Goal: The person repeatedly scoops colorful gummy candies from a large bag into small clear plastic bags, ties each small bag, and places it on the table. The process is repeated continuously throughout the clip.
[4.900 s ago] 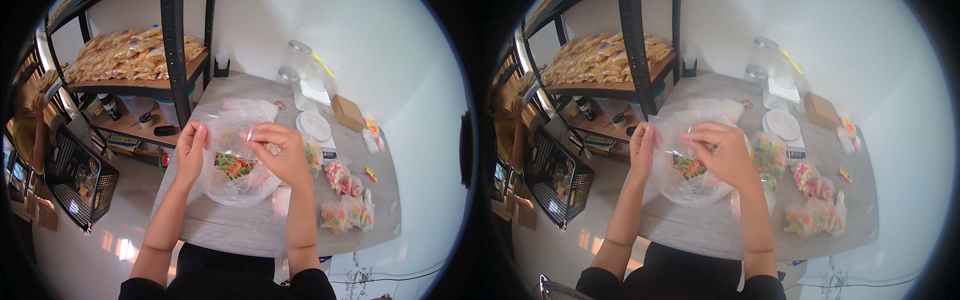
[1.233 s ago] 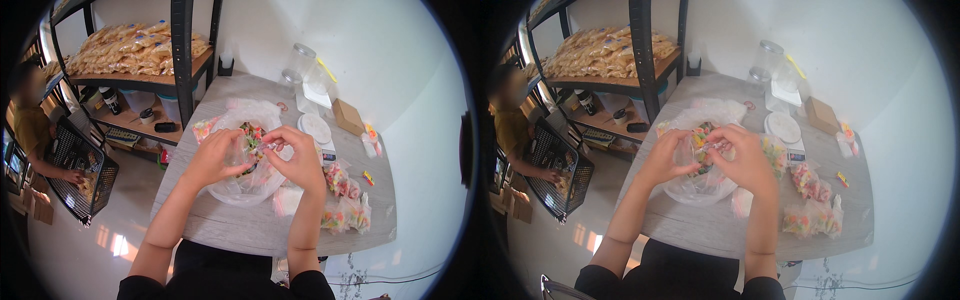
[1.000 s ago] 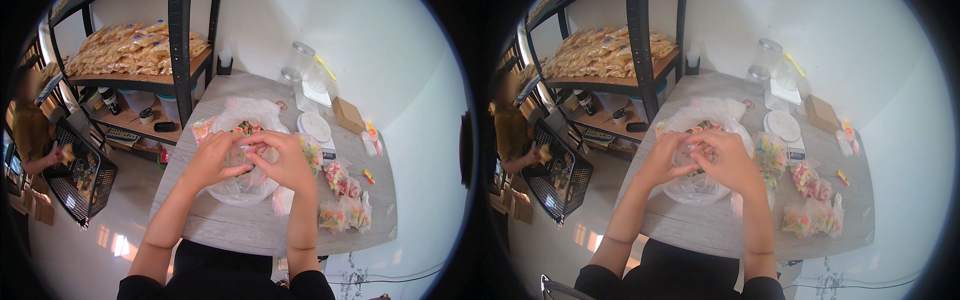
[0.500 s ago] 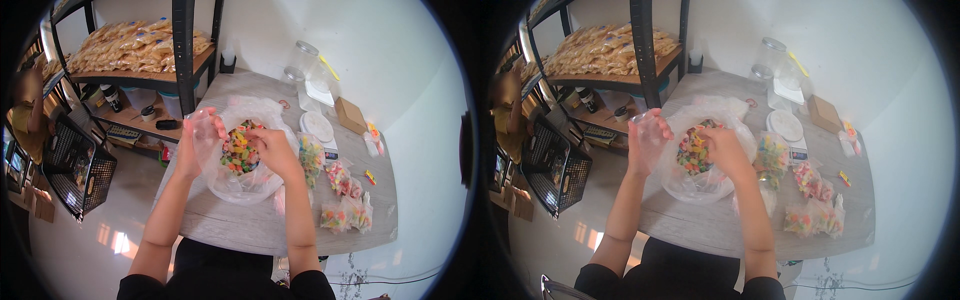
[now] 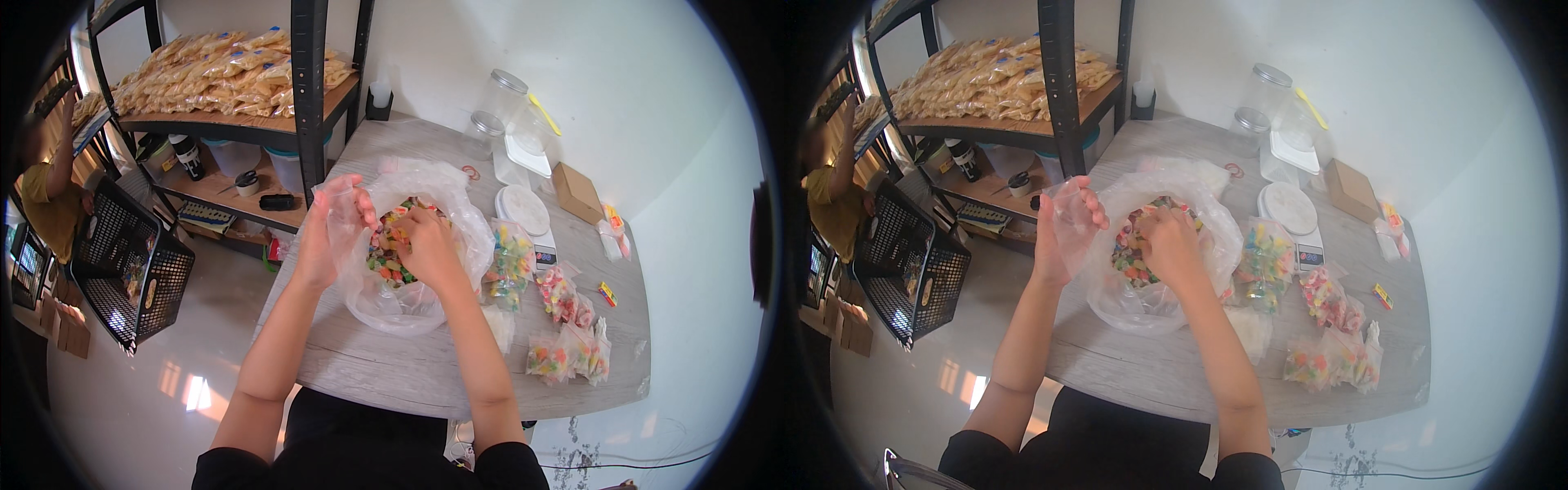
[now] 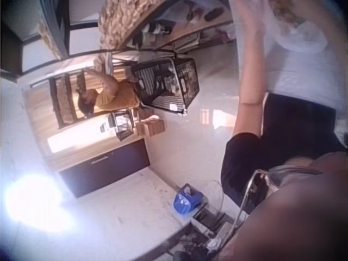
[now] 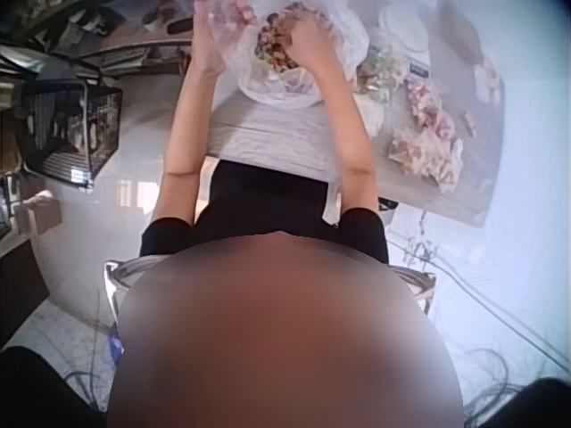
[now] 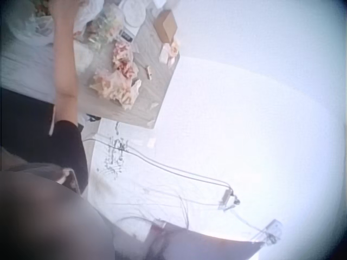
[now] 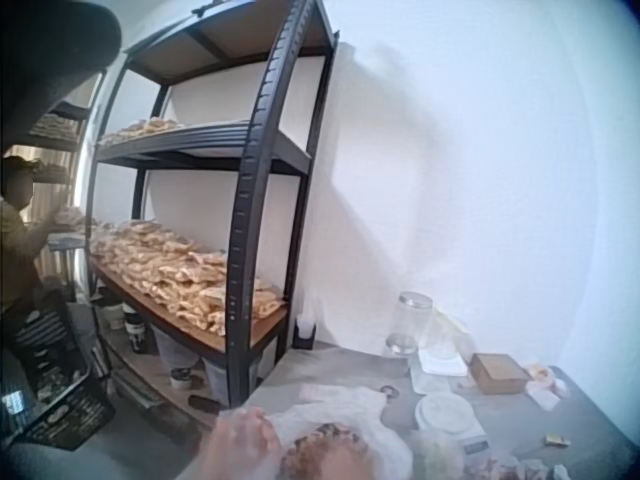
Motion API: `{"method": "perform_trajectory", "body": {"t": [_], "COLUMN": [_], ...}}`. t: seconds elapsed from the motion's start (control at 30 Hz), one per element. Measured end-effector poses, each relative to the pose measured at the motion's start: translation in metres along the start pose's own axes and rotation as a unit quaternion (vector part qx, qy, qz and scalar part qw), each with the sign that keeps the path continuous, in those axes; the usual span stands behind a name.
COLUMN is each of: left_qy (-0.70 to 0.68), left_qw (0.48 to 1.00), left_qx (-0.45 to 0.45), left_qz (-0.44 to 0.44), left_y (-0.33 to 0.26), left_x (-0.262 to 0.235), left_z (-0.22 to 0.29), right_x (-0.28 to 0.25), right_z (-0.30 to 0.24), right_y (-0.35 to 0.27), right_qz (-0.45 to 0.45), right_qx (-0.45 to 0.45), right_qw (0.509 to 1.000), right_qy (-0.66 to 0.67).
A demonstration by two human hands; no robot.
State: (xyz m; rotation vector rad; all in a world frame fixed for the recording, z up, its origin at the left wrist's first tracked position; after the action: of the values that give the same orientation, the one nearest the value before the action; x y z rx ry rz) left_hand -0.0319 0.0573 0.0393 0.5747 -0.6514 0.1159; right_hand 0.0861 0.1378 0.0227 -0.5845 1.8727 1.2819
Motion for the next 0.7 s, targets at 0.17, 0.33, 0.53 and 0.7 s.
{"method": "perform_trajectory", "body": {"t": [0.17, 0.33, 0.53, 0.7], "left_qy": [0.081, 0.105, 0.069, 0.072], "left_qw": [0.996, 0.994, 0.997, 0.997], "left_qx": [0.014, 0.0, -0.023, -0.01], "left_qz": [0.018, 0.006, -0.02, -0.022], "left_y": [0.001, -0.001, -0.002, -0.002], "left_x": [-0.005, -0.002, 0.003, 0.003], "left_z": [0.0, -0.004, -0.008, -0.007], "right_x": [0.005, 0.003, -0.013, -0.019], "right_z": [0.012, 0.019, 0.033, 0.031], "right_y": [-0.003, -0.001, 0.003, -0.001], "right_qz": [-0.018, -0.024, 0.073, 0.042], "right_qx": [0.091, 0.098, 0.162, 0.122], "right_qw": [0.996, 0.995, 0.978, 0.991], "right_qy": [-0.018, 0.01, 0.109, 0.028]}}
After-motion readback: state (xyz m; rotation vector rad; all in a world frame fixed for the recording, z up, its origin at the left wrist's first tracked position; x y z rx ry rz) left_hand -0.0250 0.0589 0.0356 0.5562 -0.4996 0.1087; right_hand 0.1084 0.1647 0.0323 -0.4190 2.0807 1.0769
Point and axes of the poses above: each hand's wrist, its own y-axis towards the middle knuckle, its own x-axis out of the palm, z = x × y, the point moved 6 cm from there along y, towards the middle knuckle, and after that the axes turned 3 degrees about -x, right-handed, at the moved point
